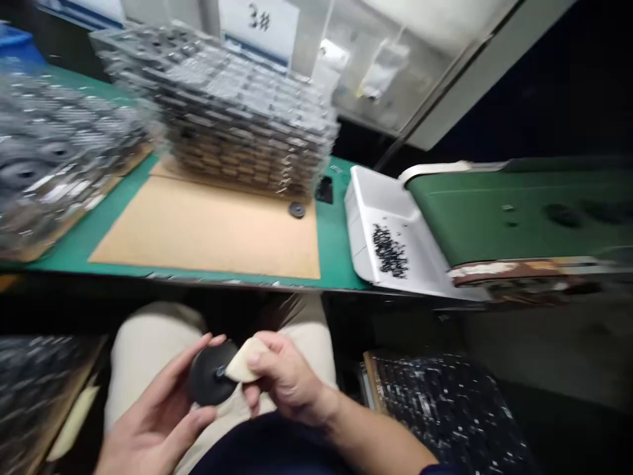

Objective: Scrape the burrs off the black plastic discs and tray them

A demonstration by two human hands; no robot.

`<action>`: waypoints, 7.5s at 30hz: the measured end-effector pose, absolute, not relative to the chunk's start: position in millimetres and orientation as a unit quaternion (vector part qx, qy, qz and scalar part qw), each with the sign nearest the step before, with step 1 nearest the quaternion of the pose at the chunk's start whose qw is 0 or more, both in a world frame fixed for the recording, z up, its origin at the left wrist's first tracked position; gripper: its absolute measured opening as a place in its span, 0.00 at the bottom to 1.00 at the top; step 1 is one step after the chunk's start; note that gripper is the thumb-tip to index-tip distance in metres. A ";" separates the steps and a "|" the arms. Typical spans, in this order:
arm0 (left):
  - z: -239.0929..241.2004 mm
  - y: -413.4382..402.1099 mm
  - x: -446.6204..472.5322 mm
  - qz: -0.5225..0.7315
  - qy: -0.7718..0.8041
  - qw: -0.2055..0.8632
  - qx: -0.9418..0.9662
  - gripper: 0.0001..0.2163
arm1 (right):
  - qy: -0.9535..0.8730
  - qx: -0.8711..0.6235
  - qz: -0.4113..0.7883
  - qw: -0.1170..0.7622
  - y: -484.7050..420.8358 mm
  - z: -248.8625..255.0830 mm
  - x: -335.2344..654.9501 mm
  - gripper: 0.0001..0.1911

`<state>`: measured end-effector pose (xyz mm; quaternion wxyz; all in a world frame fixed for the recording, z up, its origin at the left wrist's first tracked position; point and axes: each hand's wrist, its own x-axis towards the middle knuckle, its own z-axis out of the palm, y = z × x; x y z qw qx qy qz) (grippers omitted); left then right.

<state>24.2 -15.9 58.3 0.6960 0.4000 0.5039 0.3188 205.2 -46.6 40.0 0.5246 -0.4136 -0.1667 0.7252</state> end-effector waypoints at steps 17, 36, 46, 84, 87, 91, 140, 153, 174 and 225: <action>64.3 -18.4 18.8 0.408 0.414 0.768 0.269 0.20 | -0.702 -0.511 0.343 0.358 -49.7 78.9 219.6 0.11; 61.0 -18.7 18.9 0.328 0.401 0.833 0.195 0.17 | -0.767 -0.522 0.252 0.276 -48.2 77.3 229.1 0.11; 56.1 -20.0 14.9 0.310 0.396 0.842 0.194 0.18 | -0.778 -0.522 0.230 0.263 -47.2 77.0 231.1 0.11; 46.4 -19.5 23.6 0.283 0.338 0.879 0.183 0.16 | -0.822 -0.514 0.139 0.202 -45.4 87.3 231.5 0.09; 44.6 -21.4 24.6 0.269 0.299 0.899 0.174 0.17 | -0.851 -0.471 0.120 0.198 -41.6 91.5 229.7 0.06; 44.2 -18.8 19.3 0.348 0.335 0.863 0.147 0.19 | -0.826 -0.500 0.164 0.200 -42.2 90.3 228.1 0.09; 30.7 -0.8 -8.0 0.450 0.225 0.860 0.082 0.21 | -0.874 -0.422 0.132 0.203 16.5 116.1 176.5 0.05; 46.5 4.0 -25.0 0.507 0.259 0.803 0.174 0.20 | -0.855 -0.447 0.187 0.183 6.4 108.4 178.2 0.11; 34.0 1.6 -24.9 0.348 0.286 0.884 0.125 0.17 | -0.906 -0.405 0.083 0.090 15.8 112.9 188.5 0.10; 58.6 -11.8 77.0 0.222 0.482 0.719 0.448 0.24 | -0.466 -0.599 0.417 0.500 -74.6 35.4 243.2 0.19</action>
